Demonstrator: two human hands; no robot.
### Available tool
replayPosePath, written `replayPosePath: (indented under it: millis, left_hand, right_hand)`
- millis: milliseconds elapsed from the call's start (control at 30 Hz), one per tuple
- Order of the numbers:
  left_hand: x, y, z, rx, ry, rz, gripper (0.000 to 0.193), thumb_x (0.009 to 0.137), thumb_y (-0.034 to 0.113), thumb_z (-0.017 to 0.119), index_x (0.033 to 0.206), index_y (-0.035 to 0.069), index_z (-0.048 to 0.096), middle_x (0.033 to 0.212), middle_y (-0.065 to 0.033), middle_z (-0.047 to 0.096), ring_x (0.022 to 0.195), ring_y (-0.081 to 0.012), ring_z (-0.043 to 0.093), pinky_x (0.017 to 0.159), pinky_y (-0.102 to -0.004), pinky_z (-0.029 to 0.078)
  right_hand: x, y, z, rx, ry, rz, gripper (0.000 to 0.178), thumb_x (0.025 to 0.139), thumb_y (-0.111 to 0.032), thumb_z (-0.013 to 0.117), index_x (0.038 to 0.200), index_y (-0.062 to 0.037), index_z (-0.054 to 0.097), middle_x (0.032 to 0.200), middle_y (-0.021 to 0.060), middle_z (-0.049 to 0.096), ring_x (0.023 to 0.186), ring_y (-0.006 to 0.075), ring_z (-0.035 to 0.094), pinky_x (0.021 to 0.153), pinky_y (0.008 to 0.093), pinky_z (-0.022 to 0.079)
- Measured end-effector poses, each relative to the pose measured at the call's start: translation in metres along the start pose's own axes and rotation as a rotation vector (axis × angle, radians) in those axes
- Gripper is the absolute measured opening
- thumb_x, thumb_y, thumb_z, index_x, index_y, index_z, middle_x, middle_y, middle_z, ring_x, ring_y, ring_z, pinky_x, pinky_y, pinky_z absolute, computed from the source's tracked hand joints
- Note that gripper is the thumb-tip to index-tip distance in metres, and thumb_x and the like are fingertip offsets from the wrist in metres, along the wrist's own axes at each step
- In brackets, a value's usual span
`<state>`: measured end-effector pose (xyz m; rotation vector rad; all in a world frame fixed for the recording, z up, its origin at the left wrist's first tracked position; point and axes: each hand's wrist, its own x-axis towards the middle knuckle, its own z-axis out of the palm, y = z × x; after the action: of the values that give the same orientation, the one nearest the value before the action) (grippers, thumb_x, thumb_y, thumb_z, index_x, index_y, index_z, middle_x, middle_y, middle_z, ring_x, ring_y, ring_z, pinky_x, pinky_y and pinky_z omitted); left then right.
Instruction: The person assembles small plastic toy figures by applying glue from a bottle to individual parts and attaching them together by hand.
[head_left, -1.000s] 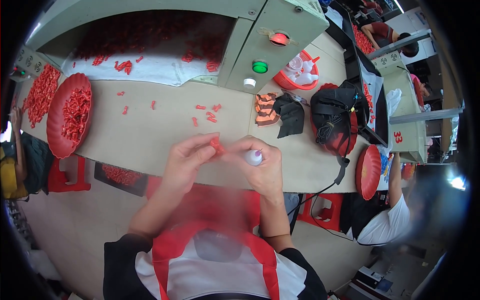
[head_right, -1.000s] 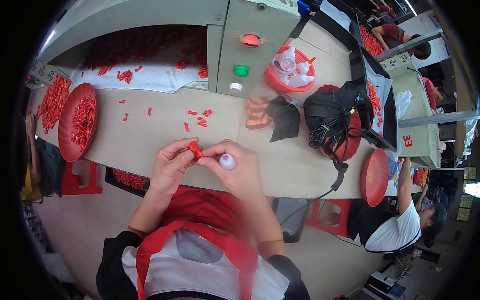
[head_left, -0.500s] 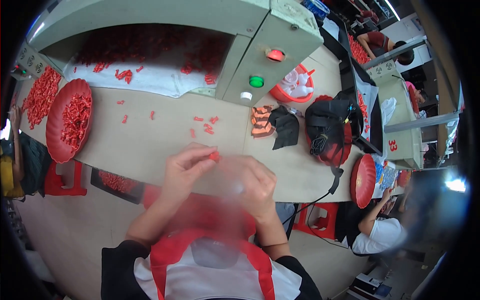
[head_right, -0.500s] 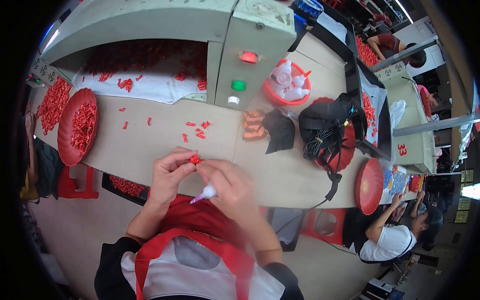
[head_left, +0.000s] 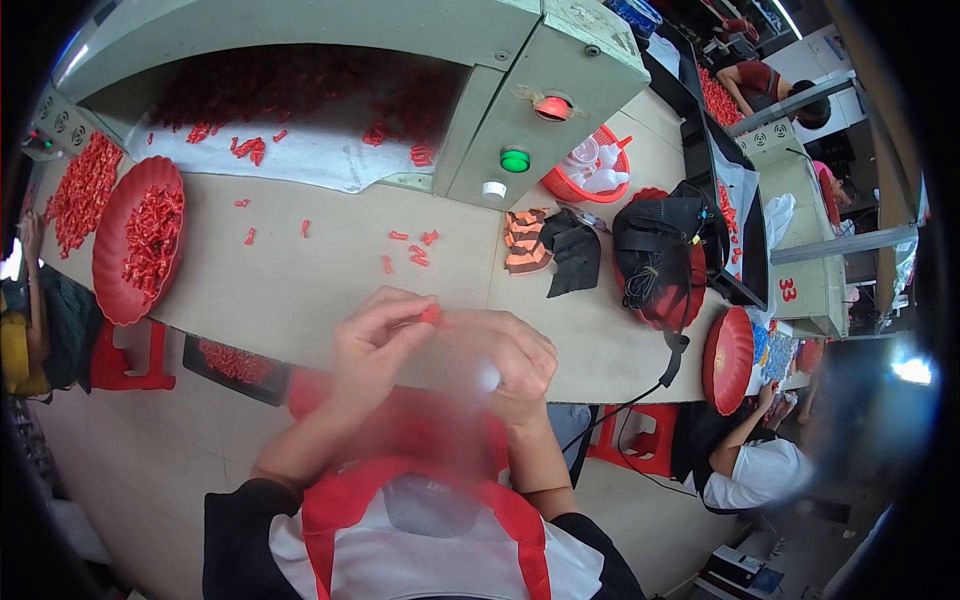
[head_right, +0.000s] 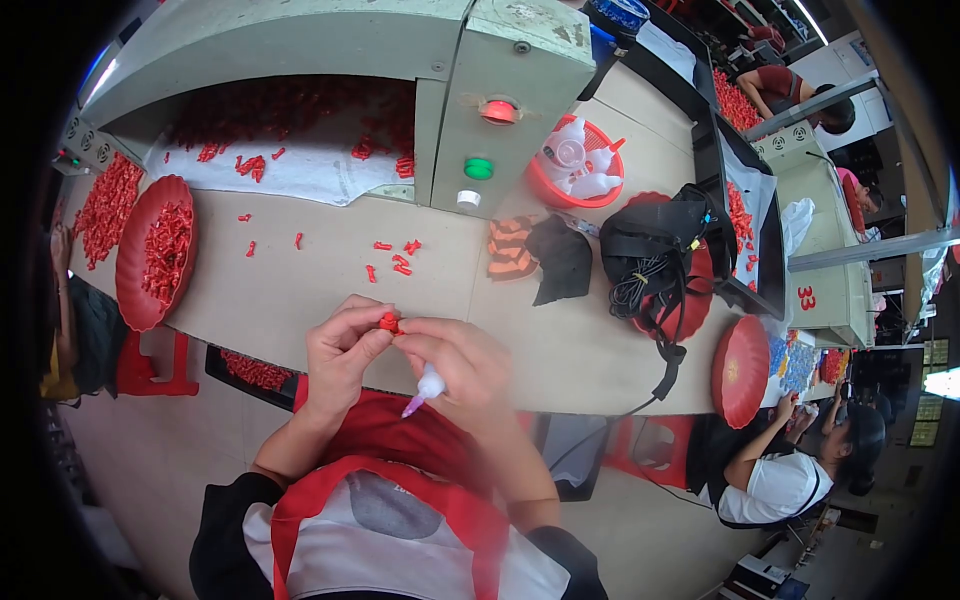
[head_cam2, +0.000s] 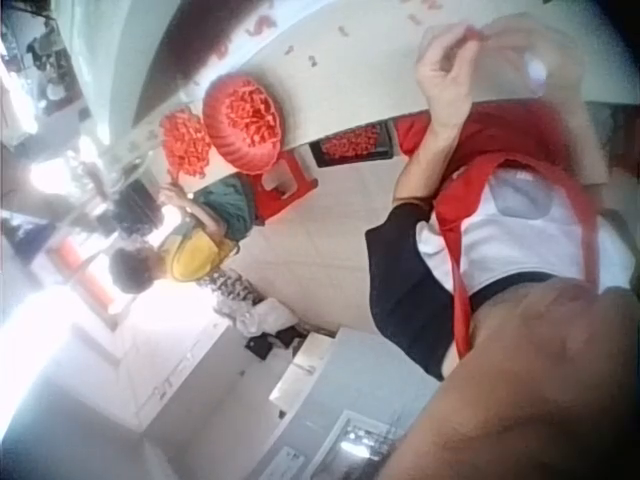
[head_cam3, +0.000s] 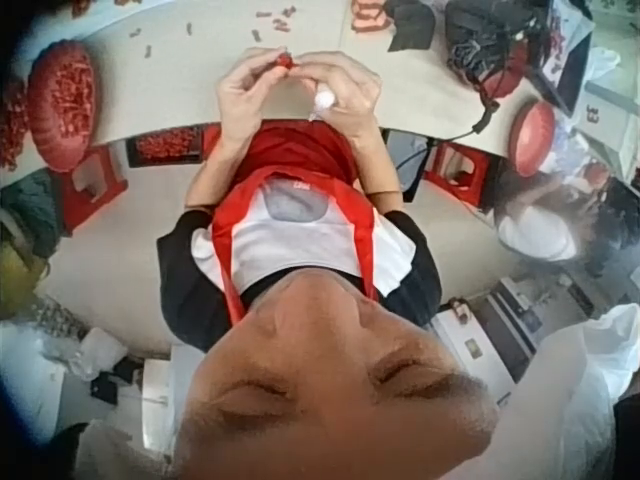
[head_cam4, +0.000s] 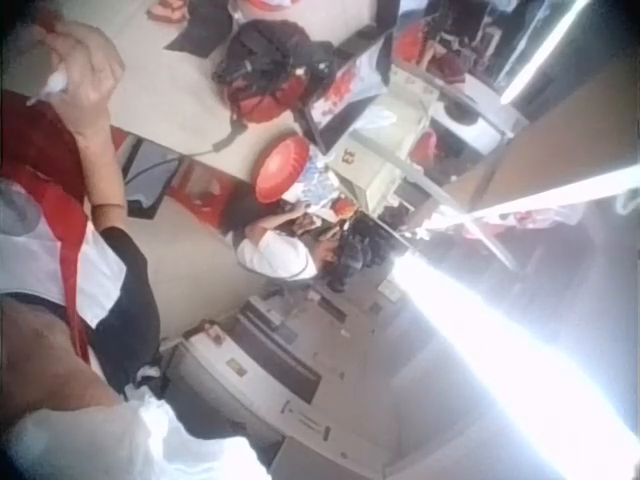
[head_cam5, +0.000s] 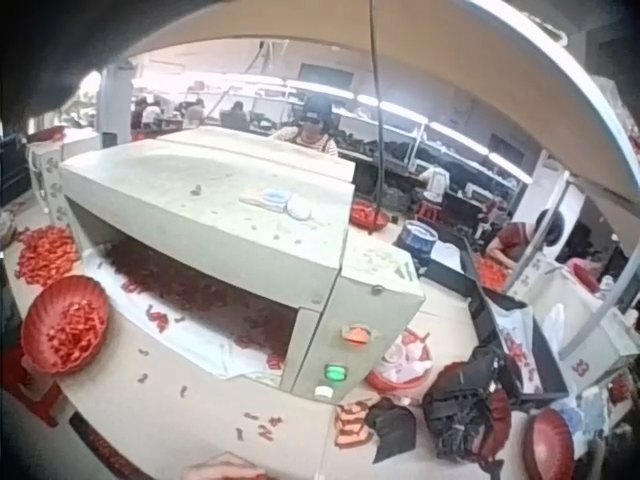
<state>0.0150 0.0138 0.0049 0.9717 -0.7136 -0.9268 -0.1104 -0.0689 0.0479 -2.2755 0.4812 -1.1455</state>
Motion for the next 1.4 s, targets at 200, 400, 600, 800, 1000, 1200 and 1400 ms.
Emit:
replayPosePath:
  millis: [200,400,600,800,1000,1200,1400]
  left_hand:
    - [-0.004,-0.011,0.0,-0.047,0.024,0.089,0.022,0.081,-0.006,0.056,0.102,-0.001,0.06,0.099,-0.0125,0.055,0.091,-0.0224,0.059,0.081,-0.0322,0.048]
    - [-0.003,-0.009,-0.002,-0.079,-0.007,0.134,0.022,0.081,-0.007,0.056,0.101,0.002,0.06,0.101,-0.0143,0.054,0.096,-0.0298,0.059,0.085,-0.0391,0.049]
    - [-0.007,-0.006,-0.004,-0.047,-0.015,0.139,0.024,0.08,-0.009,0.055,0.101,0.002,0.06,0.102,-0.0148,0.054,0.097,-0.0304,0.059,0.084,-0.0394,0.05]
    - [-0.007,-0.006,-0.005,-0.001,-0.026,0.181,0.024,0.077,-0.014,0.055,0.098,-0.003,0.061,0.1,-0.0132,0.055,0.091,-0.0226,0.06,0.077,-0.0297,0.052]
    - [-0.004,0.007,-0.004,0.14,-0.047,0.144,0.023,0.077,-0.012,0.058,0.096,-0.003,0.063,0.095,-0.0112,0.057,0.088,-0.0193,0.06,0.074,-0.0269,0.051]
    - [-0.003,0.013,-0.007,0.123,-0.063,-0.006,0.021,0.079,-0.009,0.057,0.099,-0.004,0.063,0.096,-0.0112,0.059,0.084,-0.018,0.06,0.073,-0.0273,0.051]
    - [-0.001,0.006,-0.02,-0.129,-0.138,-0.192,0.02,0.081,-0.006,0.057,0.099,-0.001,0.063,0.096,-0.0142,0.059,0.084,-0.0197,0.061,0.07,-0.0282,0.054]
  right_hand:
    - [-0.006,-0.01,0.006,0.258,0.105,0.269,0.017,0.069,0.004,0.071,0.083,-0.0026,0.063,0.086,0.0104,0.063,0.074,0.0194,0.064,0.062,0.0266,0.052]
    - [-0.01,-0.009,0.005,0.275,0.068,0.244,0.017,0.068,0.003,0.07,0.082,-0.0031,0.063,0.086,0.0092,0.063,0.071,0.0184,0.063,0.06,0.0266,0.051]
    - [-0.002,-0.002,-0.007,-0.173,-0.053,-0.239,0.018,0.063,-0.008,0.066,0.081,-0.0043,0.064,0.087,0.0068,0.064,0.063,0.0166,0.059,0.051,0.0252,0.043]
    - [0.007,0.001,-0.015,-0.025,-0.121,-0.198,0.016,0.064,-0.006,0.066,0.08,-0.0051,0.064,0.085,0.0058,0.064,0.066,0.0161,0.06,0.052,0.0254,0.045]
    - [0.011,0.014,-0.018,0.221,-0.171,-0.064,0.019,0.061,0.0,0.07,0.078,-0.006,0.064,0.084,0.0063,0.064,0.069,0.0192,0.063,0.057,0.0274,0.05]
    - [0.006,0.015,-0.018,0.401,-0.171,0.206,0.014,0.066,0.003,0.071,0.076,-0.0029,0.063,0.081,0.009,0.064,0.069,0.019,0.063,0.058,0.0257,0.05]
    - [0.004,0.018,-0.012,0.494,-0.189,0.266,0.013,0.067,0.003,0.072,0.076,-0.0018,0.063,0.08,0.01,0.064,0.07,0.0187,0.063,0.061,0.0263,0.05]
